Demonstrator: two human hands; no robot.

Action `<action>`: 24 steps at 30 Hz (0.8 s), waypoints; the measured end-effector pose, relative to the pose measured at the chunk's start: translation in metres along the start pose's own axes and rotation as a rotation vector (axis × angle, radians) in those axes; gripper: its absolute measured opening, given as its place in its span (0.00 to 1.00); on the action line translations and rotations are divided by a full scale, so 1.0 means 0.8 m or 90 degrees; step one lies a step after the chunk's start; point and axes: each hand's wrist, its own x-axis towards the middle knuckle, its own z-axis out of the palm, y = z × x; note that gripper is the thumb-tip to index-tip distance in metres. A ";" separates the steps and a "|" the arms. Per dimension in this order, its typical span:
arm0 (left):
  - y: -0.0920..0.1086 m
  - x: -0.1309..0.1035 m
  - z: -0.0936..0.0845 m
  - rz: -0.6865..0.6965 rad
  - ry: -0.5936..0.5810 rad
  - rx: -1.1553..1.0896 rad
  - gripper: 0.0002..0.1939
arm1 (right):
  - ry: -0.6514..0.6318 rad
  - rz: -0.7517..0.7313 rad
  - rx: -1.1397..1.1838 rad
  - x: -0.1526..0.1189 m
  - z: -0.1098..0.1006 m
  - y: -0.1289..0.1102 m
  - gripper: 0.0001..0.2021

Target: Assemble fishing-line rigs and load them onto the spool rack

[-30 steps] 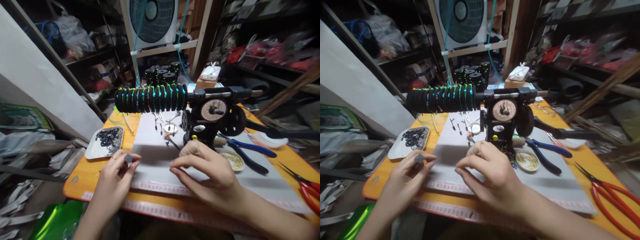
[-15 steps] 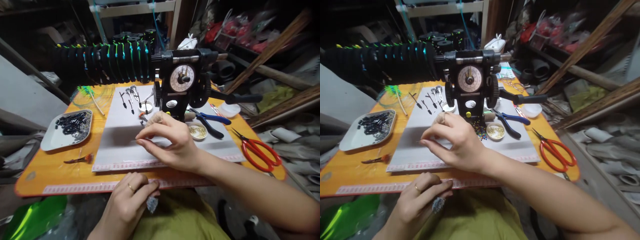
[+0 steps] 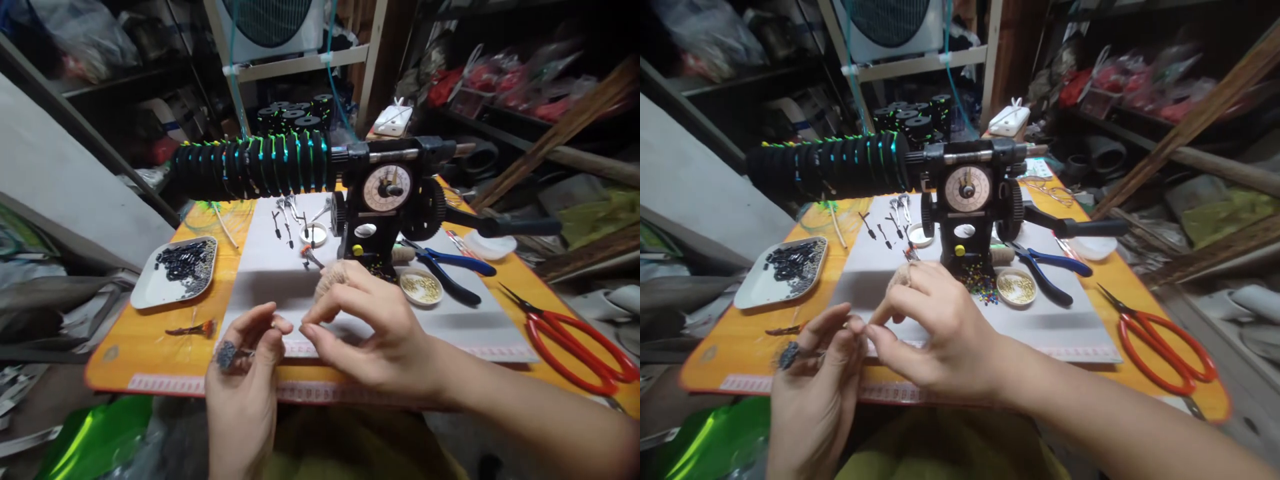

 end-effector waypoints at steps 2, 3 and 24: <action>0.000 0.003 0.004 -0.038 -0.016 -0.062 0.16 | 0.004 -0.004 -0.004 -0.001 0.001 -0.001 0.04; 0.001 0.003 0.006 -0.048 -0.025 -0.081 0.17 | 0.003 -0.005 -0.004 -0.001 0.002 -0.001 0.04; -0.002 0.001 -0.003 -0.088 -0.097 -0.093 0.18 | -0.040 0.022 0.016 0.000 0.005 0.001 0.02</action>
